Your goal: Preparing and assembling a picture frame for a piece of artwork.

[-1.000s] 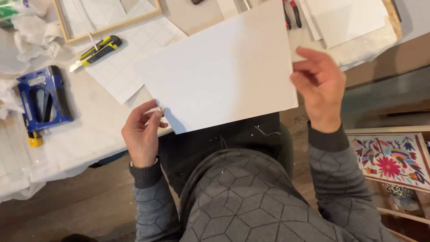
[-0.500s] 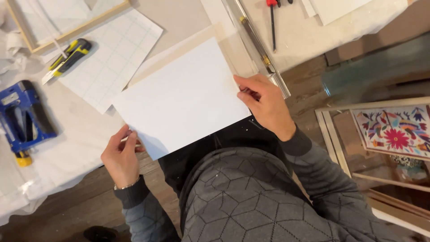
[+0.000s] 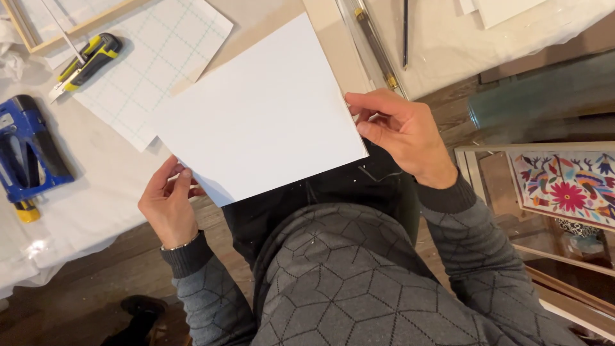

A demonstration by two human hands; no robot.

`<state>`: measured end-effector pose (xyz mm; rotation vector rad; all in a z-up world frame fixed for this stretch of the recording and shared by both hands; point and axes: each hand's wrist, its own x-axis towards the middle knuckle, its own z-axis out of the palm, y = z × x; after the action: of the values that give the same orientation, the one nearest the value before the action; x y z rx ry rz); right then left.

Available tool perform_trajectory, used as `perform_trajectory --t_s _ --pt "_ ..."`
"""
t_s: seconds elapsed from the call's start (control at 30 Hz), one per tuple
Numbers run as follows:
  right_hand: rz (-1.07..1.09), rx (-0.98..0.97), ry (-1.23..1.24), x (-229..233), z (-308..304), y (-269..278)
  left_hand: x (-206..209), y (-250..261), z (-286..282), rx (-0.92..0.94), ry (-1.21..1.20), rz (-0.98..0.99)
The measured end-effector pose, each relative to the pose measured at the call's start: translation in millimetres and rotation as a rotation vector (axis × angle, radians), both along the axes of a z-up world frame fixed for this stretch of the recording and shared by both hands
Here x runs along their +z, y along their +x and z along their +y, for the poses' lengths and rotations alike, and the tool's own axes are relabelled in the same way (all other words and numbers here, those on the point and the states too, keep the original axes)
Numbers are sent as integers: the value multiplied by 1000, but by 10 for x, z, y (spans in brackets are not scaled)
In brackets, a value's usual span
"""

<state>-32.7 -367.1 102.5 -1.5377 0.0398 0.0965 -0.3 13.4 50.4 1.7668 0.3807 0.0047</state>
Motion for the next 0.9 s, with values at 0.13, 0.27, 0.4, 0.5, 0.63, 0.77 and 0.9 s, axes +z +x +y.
perform_trajectory --t_s 0.13,0.27,0.4,0.5,0.63,0.77,0.9 --pt "16 13 55 20 9 -24 -24 17 9 16 -6 8" --pt "21 14 57 76 51 -45 -42 -17 34 24 -12 27" --pt "15 9 45 83 73 -42 -54 -30 31 24 -30 29" --pt "2 -12 113 48 82 -30 -21 -31 5 22 -41 37" --pt "49 -81 63 8 76 -39 -18 -37 -11 23 -52 42" --pt "-8 -62 6 38 75 -38 -76 -35 2 13 -81 41" --pt "-61 -49 9 75 71 -36 -96 12 2 0 -115 36"
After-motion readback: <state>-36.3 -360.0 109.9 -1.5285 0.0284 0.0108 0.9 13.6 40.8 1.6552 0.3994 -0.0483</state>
